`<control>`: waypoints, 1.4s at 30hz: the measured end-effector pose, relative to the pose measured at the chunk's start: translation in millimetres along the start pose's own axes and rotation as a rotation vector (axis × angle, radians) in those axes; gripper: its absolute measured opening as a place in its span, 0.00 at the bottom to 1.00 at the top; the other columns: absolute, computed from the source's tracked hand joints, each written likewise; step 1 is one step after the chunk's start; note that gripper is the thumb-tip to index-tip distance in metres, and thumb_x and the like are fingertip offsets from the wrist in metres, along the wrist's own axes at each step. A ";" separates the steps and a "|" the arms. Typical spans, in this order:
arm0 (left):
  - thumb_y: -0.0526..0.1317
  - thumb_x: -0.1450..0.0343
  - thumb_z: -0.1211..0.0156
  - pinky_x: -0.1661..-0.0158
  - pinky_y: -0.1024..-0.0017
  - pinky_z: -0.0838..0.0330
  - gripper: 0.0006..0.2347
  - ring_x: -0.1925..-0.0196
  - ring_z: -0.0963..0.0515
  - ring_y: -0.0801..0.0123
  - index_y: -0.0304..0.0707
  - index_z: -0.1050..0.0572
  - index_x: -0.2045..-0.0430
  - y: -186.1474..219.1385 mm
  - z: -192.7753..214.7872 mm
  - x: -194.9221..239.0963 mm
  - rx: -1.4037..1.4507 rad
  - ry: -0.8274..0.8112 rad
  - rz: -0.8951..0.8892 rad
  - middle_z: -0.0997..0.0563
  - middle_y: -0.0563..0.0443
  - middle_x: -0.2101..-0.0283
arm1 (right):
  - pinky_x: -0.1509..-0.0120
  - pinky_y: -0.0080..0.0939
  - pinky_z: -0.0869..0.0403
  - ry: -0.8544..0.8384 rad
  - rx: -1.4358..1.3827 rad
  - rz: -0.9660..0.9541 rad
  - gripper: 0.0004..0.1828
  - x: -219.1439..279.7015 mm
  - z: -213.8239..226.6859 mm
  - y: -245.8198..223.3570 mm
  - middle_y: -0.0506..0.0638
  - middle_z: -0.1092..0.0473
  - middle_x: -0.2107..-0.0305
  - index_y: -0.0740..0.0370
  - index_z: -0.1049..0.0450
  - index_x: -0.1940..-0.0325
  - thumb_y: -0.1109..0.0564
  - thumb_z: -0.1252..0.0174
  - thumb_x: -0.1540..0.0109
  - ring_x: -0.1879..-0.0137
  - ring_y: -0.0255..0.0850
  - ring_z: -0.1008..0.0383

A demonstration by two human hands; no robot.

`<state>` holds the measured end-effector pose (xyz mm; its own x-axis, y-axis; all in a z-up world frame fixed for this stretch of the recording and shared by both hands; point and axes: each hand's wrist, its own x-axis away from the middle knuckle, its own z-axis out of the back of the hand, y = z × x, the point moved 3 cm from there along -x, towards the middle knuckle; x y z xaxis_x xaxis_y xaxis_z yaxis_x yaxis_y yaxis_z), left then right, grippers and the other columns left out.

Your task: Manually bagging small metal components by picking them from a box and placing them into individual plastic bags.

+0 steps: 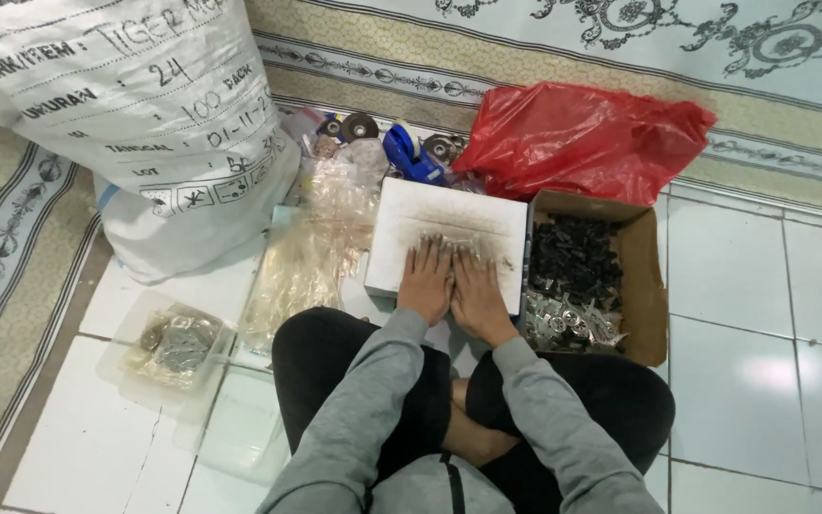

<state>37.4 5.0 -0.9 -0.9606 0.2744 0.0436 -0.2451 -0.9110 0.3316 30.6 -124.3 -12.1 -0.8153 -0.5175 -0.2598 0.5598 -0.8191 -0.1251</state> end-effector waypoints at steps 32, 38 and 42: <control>0.39 0.20 0.60 0.53 0.53 0.29 0.07 0.50 0.21 0.43 0.36 0.36 0.53 -28.7 5.6 -14.9 0.978 0.298 0.376 0.22 0.33 0.55 | 0.37 0.61 0.41 -0.079 -0.225 -0.816 0.21 -39.3 15.4 16.1 0.60 0.36 0.50 0.60 0.33 0.43 0.43 0.47 0.33 0.41 0.62 0.36; 0.40 0.19 0.63 0.56 0.57 0.27 0.10 0.57 0.21 0.55 0.34 0.38 0.48 -57.0 -53.7 -44.2 1.292 0.259 0.496 0.23 0.38 0.58 | 0.32 0.68 0.45 -0.110 -0.247 -0.751 0.17 -37.6 -5.5 34.8 0.62 0.36 0.48 0.58 0.28 0.47 0.46 0.47 0.33 0.38 0.65 0.38; 0.43 0.19 0.62 0.61 0.61 0.23 0.15 0.62 0.20 0.63 0.33 0.39 0.43 -67.0 -48.1 -32.5 1.553 0.328 0.675 0.22 0.42 0.59 | 0.41 0.66 0.38 0.157 -0.680 -0.524 0.16 -40.8 -1.1 38.1 0.75 0.34 0.59 0.75 0.31 0.48 0.55 0.53 0.28 0.49 0.70 0.32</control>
<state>78.7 42.3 -69.9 -0.8657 -0.2505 0.4334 0.3365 0.3498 0.8743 85.4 -134.1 -7.3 -0.9908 -0.0345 -0.1312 0.1261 -0.5906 -0.7971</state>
